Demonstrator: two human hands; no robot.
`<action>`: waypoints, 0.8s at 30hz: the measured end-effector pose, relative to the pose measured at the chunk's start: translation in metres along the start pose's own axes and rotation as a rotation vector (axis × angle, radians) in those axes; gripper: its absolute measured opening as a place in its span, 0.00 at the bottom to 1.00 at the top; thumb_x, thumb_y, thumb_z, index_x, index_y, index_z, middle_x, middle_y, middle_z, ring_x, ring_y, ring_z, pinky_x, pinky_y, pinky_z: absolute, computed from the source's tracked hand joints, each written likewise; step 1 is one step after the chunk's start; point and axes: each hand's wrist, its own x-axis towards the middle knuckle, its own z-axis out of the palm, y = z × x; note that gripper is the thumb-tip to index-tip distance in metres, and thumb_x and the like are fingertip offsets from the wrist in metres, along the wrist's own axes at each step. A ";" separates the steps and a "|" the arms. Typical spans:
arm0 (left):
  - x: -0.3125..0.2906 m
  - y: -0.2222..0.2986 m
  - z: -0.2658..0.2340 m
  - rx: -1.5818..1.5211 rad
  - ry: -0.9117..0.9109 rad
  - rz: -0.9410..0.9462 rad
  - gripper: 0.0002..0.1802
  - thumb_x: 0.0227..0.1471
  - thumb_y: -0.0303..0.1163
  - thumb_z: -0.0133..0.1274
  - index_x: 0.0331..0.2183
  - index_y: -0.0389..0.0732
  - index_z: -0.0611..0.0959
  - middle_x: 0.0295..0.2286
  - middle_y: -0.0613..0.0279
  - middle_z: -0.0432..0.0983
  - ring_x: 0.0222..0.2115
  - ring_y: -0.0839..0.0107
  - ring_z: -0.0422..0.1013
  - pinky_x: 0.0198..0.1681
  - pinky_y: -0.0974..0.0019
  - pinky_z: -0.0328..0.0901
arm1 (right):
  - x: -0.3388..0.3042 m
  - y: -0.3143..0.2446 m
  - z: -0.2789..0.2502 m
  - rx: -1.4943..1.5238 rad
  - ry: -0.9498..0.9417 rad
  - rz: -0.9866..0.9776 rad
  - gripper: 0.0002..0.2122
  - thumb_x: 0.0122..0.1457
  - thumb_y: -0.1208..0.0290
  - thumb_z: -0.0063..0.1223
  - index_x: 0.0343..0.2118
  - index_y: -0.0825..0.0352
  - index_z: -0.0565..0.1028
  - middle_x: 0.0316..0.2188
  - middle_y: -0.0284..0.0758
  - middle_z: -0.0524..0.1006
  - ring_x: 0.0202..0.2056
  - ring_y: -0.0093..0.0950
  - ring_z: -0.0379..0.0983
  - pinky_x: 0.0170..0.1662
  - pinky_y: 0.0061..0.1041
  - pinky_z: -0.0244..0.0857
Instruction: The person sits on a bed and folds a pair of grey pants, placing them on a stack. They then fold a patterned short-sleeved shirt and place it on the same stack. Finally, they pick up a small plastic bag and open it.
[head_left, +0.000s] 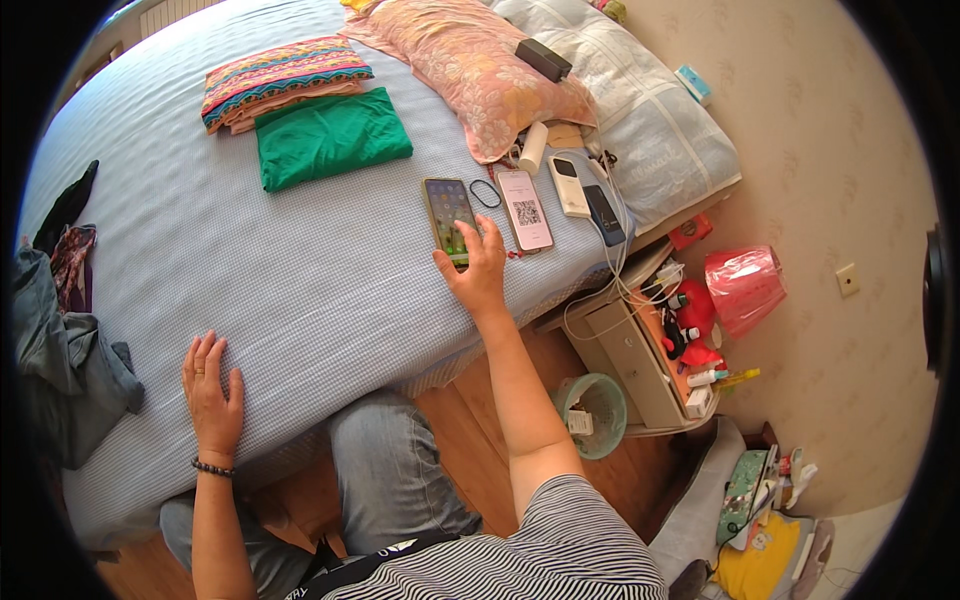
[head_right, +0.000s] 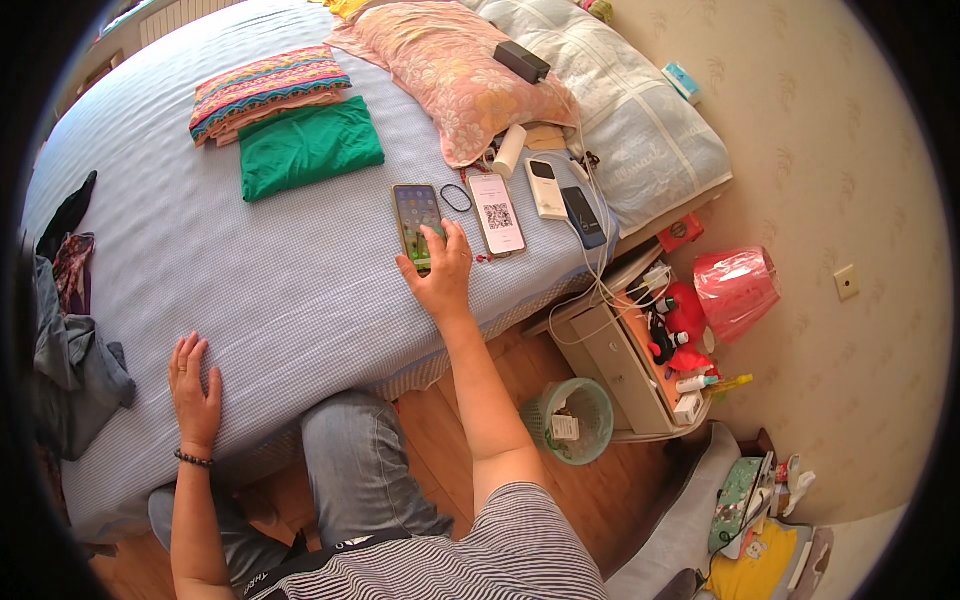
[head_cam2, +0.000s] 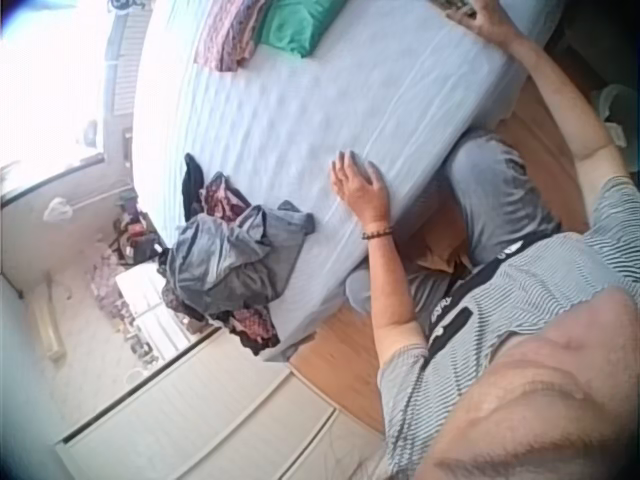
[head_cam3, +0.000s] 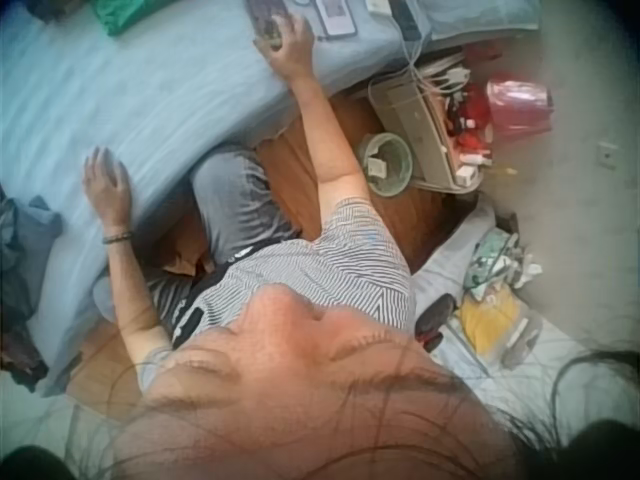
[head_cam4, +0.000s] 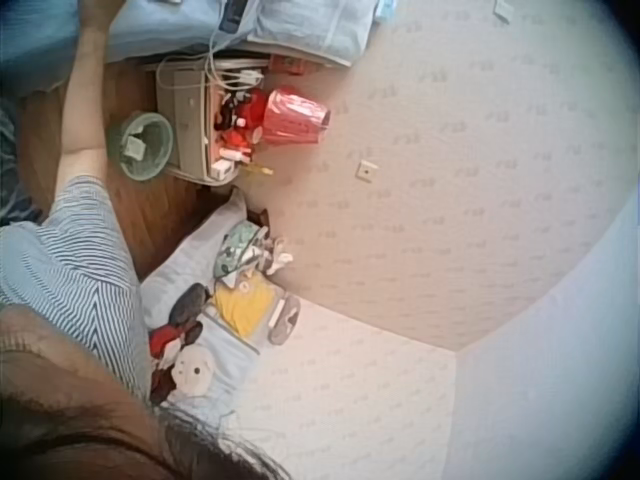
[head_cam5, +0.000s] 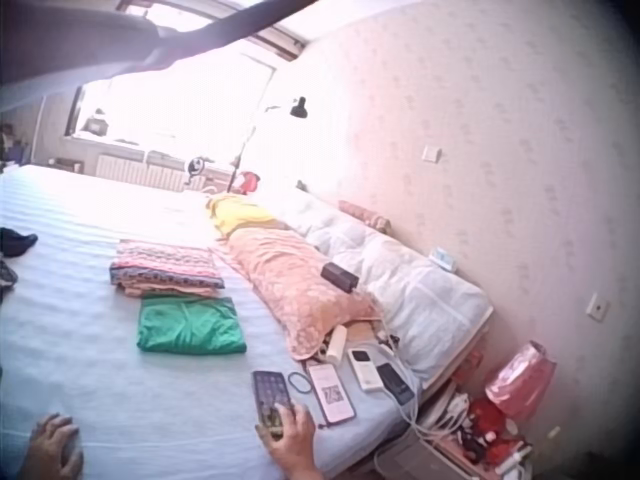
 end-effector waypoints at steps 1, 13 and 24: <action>0.000 0.000 0.000 0.000 0.001 0.000 0.23 0.52 0.30 0.48 0.52 0.42 0.71 0.57 0.62 0.61 0.61 0.60 0.50 0.63 0.56 0.47 | 0.000 0.000 0.000 -0.046 0.001 -0.029 0.29 0.51 0.47 0.56 0.48 0.68 0.71 0.53 0.50 0.61 0.57 0.48 0.55 0.57 0.47 0.51; 0.001 0.000 -0.001 -0.009 0.025 0.018 0.24 0.52 0.29 0.49 0.52 0.40 0.71 0.56 0.61 0.61 0.61 0.60 0.51 0.63 0.56 0.47 | 0.000 0.003 -0.001 0.050 0.045 0.062 0.32 0.50 0.45 0.57 0.49 0.68 0.71 0.54 0.50 0.61 0.59 0.48 0.52 0.58 0.47 0.48; 0.001 0.001 -0.002 -0.033 0.026 0.009 0.24 0.51 0.29 0.49 0.51 0.40 0.72 0.56 0.60 0.62 0.60 0.59 0.51 0.63 0.56 0.47 | 0.004 0.000 0.006 -0.207 -0.026 0.041 0.36 0.48 0.36 0.52 0.52 0.63 0.70 0.55 0.48 0.60 0.61 0.48 0.47 0.58 0.54 0.43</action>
